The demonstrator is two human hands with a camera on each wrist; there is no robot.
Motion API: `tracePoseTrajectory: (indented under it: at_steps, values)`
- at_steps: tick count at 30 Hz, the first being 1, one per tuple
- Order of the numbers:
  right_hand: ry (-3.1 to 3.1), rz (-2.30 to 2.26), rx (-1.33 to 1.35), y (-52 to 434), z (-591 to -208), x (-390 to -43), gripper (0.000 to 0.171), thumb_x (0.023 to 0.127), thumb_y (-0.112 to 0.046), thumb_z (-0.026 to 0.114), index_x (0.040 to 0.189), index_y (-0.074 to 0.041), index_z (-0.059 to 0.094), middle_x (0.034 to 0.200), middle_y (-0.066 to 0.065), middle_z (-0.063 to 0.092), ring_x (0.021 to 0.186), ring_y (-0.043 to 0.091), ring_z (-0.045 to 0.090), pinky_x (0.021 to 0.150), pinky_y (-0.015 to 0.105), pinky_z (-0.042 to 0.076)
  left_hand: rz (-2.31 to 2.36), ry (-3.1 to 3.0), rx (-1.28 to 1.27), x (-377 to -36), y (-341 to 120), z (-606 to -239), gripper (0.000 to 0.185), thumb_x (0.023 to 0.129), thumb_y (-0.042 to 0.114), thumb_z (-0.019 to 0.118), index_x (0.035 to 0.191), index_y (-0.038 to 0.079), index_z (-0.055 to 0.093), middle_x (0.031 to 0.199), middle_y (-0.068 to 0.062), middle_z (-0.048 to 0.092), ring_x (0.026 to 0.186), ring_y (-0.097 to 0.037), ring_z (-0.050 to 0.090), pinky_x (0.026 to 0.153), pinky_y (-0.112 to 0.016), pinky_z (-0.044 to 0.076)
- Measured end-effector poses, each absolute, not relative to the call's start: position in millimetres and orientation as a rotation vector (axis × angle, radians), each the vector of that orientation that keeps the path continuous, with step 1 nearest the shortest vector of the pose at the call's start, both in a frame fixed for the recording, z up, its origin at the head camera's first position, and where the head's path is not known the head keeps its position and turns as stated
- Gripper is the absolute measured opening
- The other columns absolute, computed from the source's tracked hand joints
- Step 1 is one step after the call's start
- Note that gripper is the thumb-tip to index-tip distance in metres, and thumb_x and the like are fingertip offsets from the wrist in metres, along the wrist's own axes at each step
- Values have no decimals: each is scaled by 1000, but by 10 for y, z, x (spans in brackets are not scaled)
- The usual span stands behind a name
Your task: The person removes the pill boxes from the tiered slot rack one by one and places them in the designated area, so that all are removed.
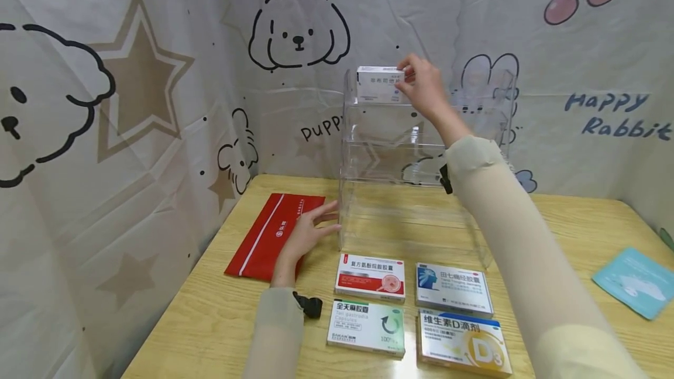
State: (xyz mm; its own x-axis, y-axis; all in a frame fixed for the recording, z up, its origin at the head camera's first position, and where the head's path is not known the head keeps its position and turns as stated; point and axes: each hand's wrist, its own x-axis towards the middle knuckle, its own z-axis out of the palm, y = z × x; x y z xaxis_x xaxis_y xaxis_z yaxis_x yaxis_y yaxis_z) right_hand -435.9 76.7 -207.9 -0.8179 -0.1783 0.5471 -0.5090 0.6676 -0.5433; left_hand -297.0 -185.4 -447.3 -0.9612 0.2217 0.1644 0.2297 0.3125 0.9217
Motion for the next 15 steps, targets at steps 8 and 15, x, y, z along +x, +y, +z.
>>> tracePoseTrajectory:
  at_steps: [8,15]
  values:
    - [-2376,1020,533,789,-2120,-4361,30,92,-2,63,120,3,53,120,25,59,115,35,60,104,43,48,-1798,-2536,-436,-2964,-1840,-4457,60,90,14,70,145,17,48,147,-8,52,130,-29,56,105,-46,50]
    - [-2278,1096,496,812,-2128,-4361,31,90,-1,65,119,3,54,118,25,57,113,36,62,104,41,48,-1782,-2546,-429,-2964,-1846,-4460,60,90,14,70,146,18,48,147,-6,53,129,-28,57,104,-44,51]
